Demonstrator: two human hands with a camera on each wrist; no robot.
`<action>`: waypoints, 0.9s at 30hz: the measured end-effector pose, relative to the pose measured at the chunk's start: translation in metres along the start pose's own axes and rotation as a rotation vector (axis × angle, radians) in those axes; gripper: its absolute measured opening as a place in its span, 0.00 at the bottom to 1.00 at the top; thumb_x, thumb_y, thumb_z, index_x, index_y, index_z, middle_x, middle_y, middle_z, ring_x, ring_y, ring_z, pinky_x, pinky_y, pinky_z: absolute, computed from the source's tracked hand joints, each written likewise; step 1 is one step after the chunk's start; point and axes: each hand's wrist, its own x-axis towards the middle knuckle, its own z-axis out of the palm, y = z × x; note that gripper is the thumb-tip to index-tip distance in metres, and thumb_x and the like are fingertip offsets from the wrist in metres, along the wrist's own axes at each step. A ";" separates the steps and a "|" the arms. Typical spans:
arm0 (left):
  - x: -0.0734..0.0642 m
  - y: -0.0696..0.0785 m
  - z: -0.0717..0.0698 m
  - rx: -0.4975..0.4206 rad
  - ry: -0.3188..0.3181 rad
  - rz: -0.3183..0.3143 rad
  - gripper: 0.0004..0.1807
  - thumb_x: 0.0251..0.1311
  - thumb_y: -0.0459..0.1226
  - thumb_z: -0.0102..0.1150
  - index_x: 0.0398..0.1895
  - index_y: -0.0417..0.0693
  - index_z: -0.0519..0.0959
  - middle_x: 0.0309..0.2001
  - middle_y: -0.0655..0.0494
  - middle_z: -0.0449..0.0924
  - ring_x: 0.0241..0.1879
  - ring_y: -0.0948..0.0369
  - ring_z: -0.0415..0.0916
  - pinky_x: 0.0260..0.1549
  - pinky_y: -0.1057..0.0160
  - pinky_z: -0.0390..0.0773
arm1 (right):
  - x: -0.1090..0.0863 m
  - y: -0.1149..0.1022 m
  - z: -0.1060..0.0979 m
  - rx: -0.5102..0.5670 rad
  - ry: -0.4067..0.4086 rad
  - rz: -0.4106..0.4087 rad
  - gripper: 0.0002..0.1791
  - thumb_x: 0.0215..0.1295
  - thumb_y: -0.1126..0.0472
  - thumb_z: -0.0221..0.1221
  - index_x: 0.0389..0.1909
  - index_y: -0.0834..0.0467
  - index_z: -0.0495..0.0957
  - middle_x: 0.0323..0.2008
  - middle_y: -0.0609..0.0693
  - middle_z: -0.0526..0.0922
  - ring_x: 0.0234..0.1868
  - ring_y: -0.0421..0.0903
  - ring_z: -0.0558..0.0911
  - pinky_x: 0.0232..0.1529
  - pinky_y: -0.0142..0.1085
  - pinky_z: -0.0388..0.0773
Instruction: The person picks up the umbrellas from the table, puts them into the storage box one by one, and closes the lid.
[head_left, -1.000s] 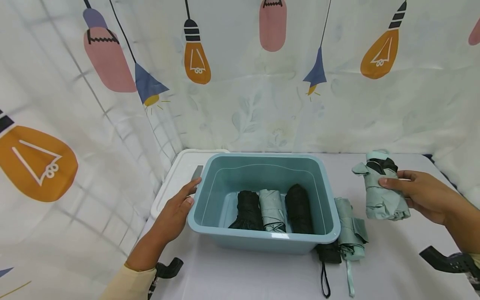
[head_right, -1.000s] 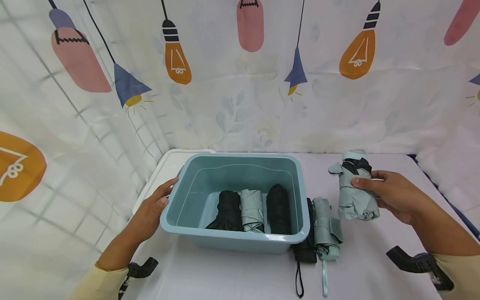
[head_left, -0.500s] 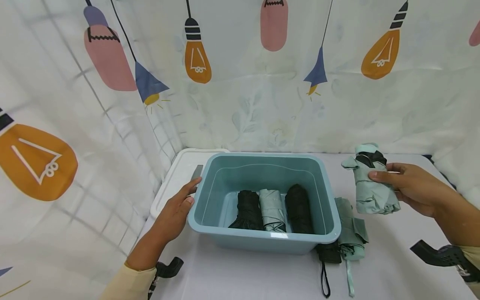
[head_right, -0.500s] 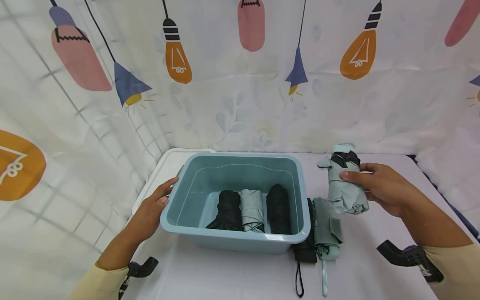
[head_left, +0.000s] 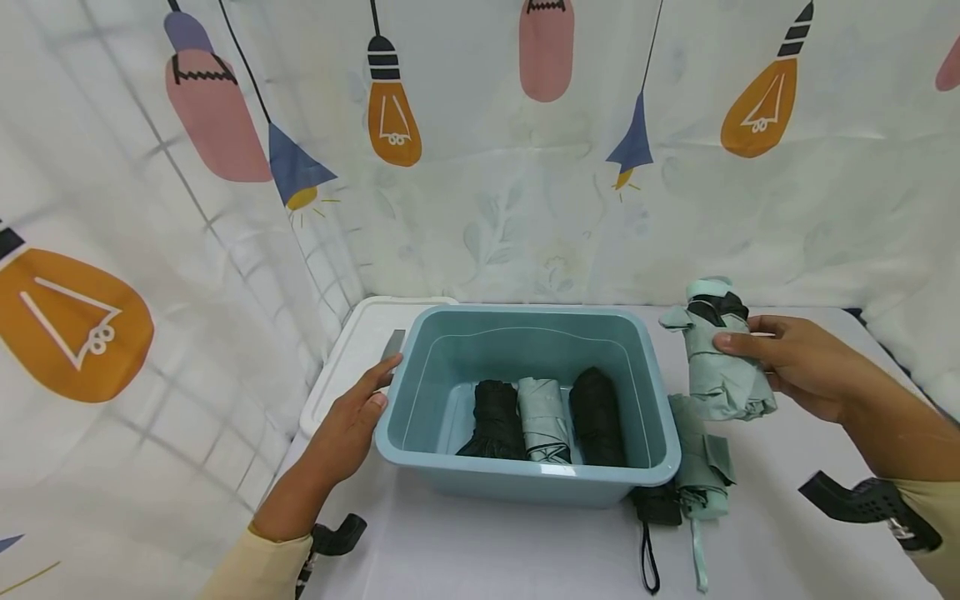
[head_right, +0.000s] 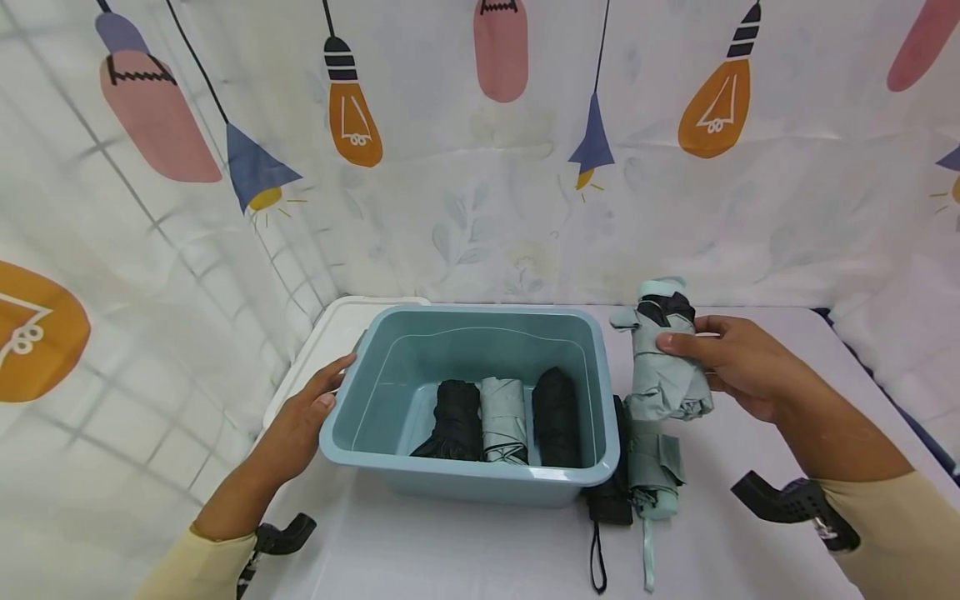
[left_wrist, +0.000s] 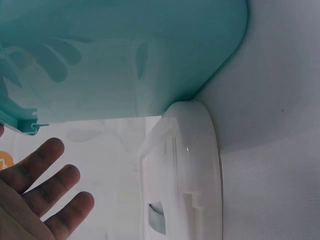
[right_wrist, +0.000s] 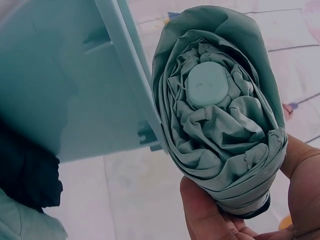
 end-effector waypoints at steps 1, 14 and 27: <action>0.000 0.000 0.000 0.000 0.001 -0.001 0.28 0.79 0.40 0.40 0.79 0.62 0.61 0.64 0.40 0.75 0.58 0.40 0.77 0.46 0.37 0.77 | 0.001 -0.001 0.001 0.003 0.000 -0.003 0.52 0.80 0.47 0.51 0.76 0.75 0.27 0.69 0.74 0.60 0.53 0.37 0.78 0.47 0.29 0.78; 0.000 0.001 0.001 0.010 0.007 0.007 0.29 0.77 0.36 0.40 0.79 0.60 0.61 0.64 0.38 0.75 0.57 0.39 0.77 0.47 0.35 0.76 | 0.007 -0.019 0.019 0.025 -0.043 -0.028 0.52 0.80 0.48 0.52 0.77 0.74 0.27 0.73 0.78 0.50 0.67 0.65 0.71 0.50 0.33 0.79; 0.000 0.000 0.001 0.013 0.006 0.002 0.28 0.79 0.38 0.40 0.79 0.61 0.61 0.64 0.38 0.75 0.58 0.38 0.77 0.47 0.35 0.76 | 0.013 -0.035 0.036 0.004 -0.049 -0.041 0.53 0.77 0.47 0.56 0.78 0.74 0.31 0.72 0.75 0.56 0.66 0.68 0.71 0.61 0.53 0.74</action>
